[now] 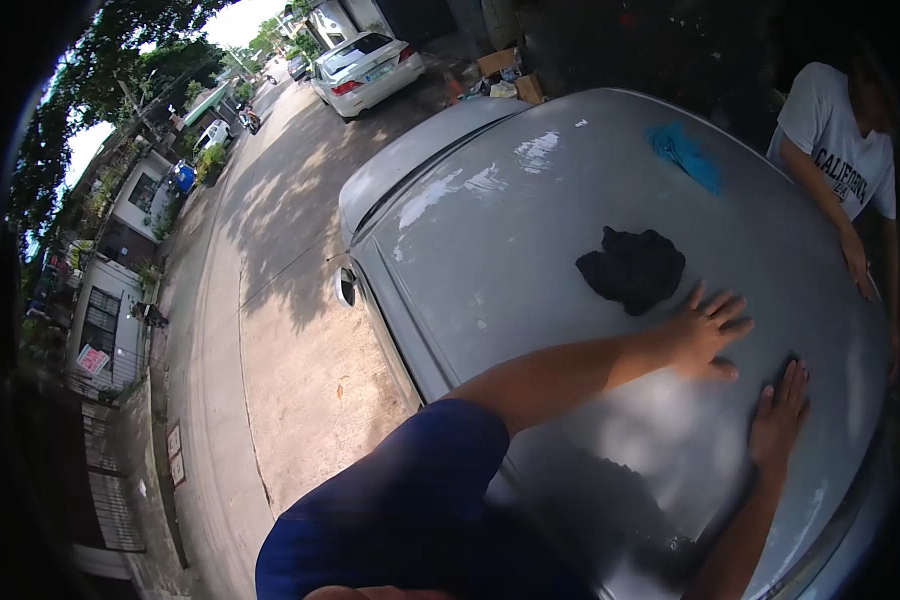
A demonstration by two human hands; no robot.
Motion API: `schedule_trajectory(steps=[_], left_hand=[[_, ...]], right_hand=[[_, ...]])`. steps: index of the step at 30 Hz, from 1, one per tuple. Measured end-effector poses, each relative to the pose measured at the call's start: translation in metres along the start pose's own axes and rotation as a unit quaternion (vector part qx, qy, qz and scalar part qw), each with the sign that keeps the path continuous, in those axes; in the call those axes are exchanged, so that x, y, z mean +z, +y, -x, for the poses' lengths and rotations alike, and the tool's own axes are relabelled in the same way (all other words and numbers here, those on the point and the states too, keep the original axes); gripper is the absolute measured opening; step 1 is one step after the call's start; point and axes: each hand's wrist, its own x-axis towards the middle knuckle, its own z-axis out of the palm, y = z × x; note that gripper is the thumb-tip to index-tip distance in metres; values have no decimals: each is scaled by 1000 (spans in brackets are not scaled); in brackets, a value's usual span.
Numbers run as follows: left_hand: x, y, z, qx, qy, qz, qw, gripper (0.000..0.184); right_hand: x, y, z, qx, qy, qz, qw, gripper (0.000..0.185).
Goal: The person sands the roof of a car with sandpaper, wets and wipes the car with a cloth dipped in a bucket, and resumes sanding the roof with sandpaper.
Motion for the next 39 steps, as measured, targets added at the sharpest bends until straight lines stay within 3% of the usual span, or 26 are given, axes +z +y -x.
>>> schedule_trajectory(steps=[5, 9, 12, 15, 19, 21, 23, 25, 27, 30, 32, 35, 38, 39], left_hand=[[-3, -6, -83, -95, 24, 10, 995, 95], [15, -14, -83, -85, 60, 0, 995, 101], [22, -10, -34, -67, 97, 1, 993, 104], [22, -6, 50, -60, 98, 7, 993, 103], [24, 0, 158, -41, 116, -32, 992, 104], [8, 10, 206, -89, 81, -1, 993, 102], [12, 10, 247, -132, 105, 2, 986, 101], [11, 6, 283, -203, 108, -23, 973, 100], [-7, -18, 307, -288, 101, -82, 949, 99], [-29, -97, 333, -429, 118, -59, 893, 102], [-50, -155, 347, -489, 136, -36, 861, 104], [-72, -208, 357, -519, 133, -38, 844, 108], [-68, -215, 356, -521, 139, -45, 841, 111], [-67, -214, 356, -522, 150, -48, 838, 112]], right_hand=[[-13, 10, 76, -60, -9, -31, 998, 60], [20, 138, 26, 161, 0, -19, 987, 61], [23, 86, 12, 76, 21, -4, 997, 64], [-13, -41, 22, -147, -9, -2, 989, 66], [4, -29, -101, -76, -5, 6, 997, 66], [8, -52, -118, -44, -14, 20, 999, 66], [-37, -130, -49, -206, -38, 25, 978, 66], [-41, -146, -38, -230, -47, 11, 972, 67], [-12, -101, -103, -114, -21, -17, 993, 68], [0, -68, -125, -8, -16, 2, 1000, 68], [8, -96, -61, -183, 16, -15, 983, 69], [-21, -126, 46, -345, 5, -11, 938, 64], [-1, -26, -39, -86, 4, -58, 995, 66], [1, -11, -48, -51, -1, -46, 998, 66]])
